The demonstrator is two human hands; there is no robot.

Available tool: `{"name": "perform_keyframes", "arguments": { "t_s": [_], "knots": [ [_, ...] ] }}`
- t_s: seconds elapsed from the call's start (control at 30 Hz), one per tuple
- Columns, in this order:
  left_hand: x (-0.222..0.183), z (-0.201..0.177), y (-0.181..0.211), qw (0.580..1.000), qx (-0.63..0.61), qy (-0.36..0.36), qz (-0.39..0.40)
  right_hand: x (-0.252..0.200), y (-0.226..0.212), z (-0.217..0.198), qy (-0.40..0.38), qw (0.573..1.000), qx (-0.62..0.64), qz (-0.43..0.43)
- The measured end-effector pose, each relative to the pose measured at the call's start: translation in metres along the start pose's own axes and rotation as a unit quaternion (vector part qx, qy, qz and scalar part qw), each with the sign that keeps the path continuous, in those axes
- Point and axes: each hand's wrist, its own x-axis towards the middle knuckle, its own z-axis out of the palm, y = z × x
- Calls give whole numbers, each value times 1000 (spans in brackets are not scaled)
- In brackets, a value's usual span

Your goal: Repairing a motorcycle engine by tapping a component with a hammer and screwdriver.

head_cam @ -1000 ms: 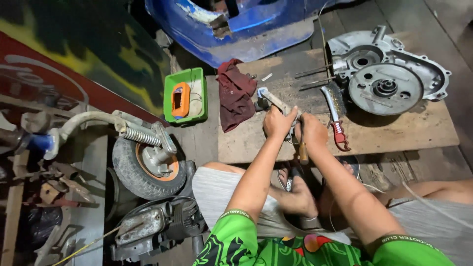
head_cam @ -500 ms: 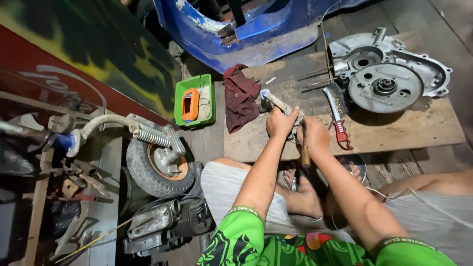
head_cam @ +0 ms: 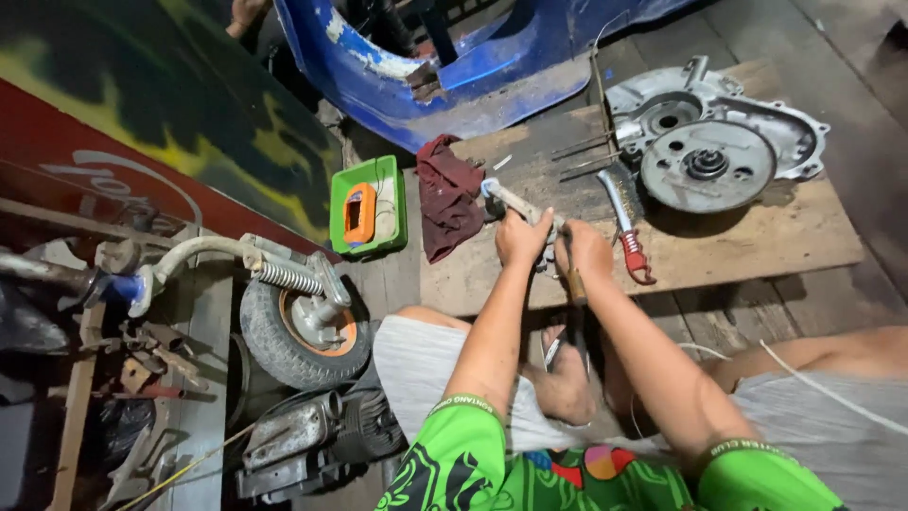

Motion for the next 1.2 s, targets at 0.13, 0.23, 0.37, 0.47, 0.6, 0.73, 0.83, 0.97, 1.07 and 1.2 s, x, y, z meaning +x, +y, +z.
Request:
{"name": "perform_keyframes", "arguments": {
  "t_s": [0.13,0.23,0.37,0.47,0.6,0.73,0.83,0.97,1.07,1.2],
  "knots": [
    [15,4,0,1000,6,-16,-10,-22,-22,-26,-26,998,11,48],
    [11,16,-10,1000,-5,6,-3,-20,3,-6,3,1000,-11,5],
    [17,18,-17,1000,-15,12,-9,-11,11,-1,25,1000,14,8],
    [22,29,-36,999,-25,7,-33,-19,25,9,18,998,47,27],
    [32,37,-42,999,-33,39,1,-19,15,-15,72,992,100,23],
    [23,36,-32,999,-16,41,26,3,24,-1,68,997,35,3],
    [22,33,-24,998,4,48,31,14,24,10,-6,1000,-31,5],
    [19,29,-25,998,-11,49,31,18,30,23,-17,996,86,28],
    [19,31,-26,997,-25,56,46,11,16,0,-13,995,94,13],
    [15,29,-22,997,-30,60,47,6,24,1,-35,998,49,22]
  ]
}}
